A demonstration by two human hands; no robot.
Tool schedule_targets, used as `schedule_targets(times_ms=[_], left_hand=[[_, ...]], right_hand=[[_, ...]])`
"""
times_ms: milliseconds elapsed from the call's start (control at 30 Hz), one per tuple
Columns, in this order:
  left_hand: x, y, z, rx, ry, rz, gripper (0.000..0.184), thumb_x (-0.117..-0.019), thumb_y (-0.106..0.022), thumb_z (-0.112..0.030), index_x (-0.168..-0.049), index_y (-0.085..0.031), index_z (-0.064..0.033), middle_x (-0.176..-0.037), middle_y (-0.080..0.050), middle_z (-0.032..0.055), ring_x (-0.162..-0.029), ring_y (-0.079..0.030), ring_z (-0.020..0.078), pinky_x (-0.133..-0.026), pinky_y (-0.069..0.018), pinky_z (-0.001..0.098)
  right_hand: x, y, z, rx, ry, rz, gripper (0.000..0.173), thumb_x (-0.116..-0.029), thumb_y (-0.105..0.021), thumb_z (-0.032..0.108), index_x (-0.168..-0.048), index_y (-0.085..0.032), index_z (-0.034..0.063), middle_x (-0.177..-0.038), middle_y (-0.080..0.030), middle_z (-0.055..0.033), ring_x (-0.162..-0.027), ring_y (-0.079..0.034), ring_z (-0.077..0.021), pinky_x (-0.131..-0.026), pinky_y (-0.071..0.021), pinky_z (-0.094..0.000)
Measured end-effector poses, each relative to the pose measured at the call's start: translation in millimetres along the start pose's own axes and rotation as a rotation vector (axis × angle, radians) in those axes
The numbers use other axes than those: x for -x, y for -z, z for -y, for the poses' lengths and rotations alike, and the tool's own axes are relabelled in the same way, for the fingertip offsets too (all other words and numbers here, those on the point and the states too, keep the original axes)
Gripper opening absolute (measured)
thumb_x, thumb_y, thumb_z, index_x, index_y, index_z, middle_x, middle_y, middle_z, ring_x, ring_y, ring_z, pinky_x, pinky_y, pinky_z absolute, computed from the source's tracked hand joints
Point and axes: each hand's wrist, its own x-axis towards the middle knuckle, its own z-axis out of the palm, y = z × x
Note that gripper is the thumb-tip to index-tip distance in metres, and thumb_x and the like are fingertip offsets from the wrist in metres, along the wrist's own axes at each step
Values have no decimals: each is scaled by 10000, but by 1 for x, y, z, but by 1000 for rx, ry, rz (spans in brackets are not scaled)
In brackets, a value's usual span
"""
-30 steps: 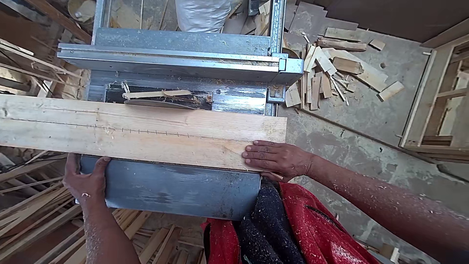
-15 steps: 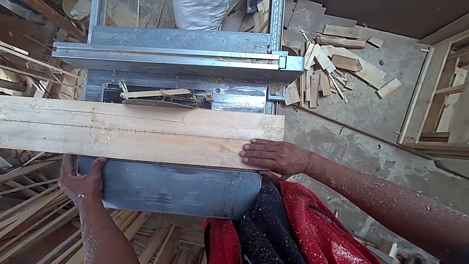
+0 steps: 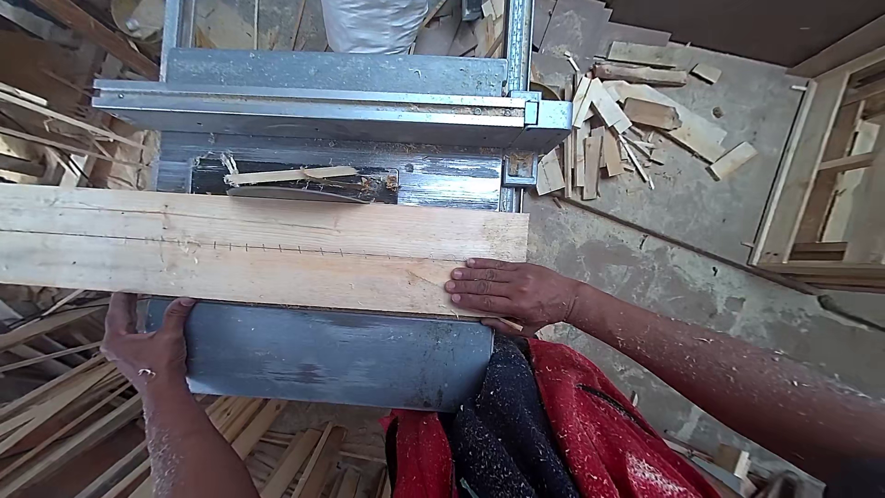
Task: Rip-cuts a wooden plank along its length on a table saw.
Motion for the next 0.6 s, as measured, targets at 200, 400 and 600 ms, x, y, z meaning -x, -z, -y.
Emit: schedule_targets(times_ms=[200, 400, 600], left_hand=[[-3, 0, 5, 36, -3, -18, 764, -842, -824, -250, -1499, -481, -61, -1515, -522, 129, -1401, -493, 151, -1177, -388, 324], [-6, 1, 7, 60, -13, -24, 754, -835, -827, -230, -1485, -493, -46, -1516, -517, 138, -1402, -487, 147, -1176, -384, 309], [-8, 3, 8, 62, -39, -14, 736, -843, -817, -226, -1480, -499, -37, -1510, -522, 141, -1401, -489, 153, -1176, -383, 301]], right_hand=[[-5, -1, 0, -4, -3, -2, 528, -1010, -523, 335, -1467, -550, 73, -1531, -534, -110, -1497, -395, -282, -1281, -250, -446], [-10, -4, -1, -17, -10, -2, 527, -1008, -528, 329, -1473, -546, 83, -1544, -520, -105, -1506, -381, -280, -1284, -245, -448], [-13, -6, 0, -22, -13, -9, 524, -1017, -516, 340, -1472, -544, 82, -1546, -519, -102, -1505, -384, -281, -1283, -248, -452]])
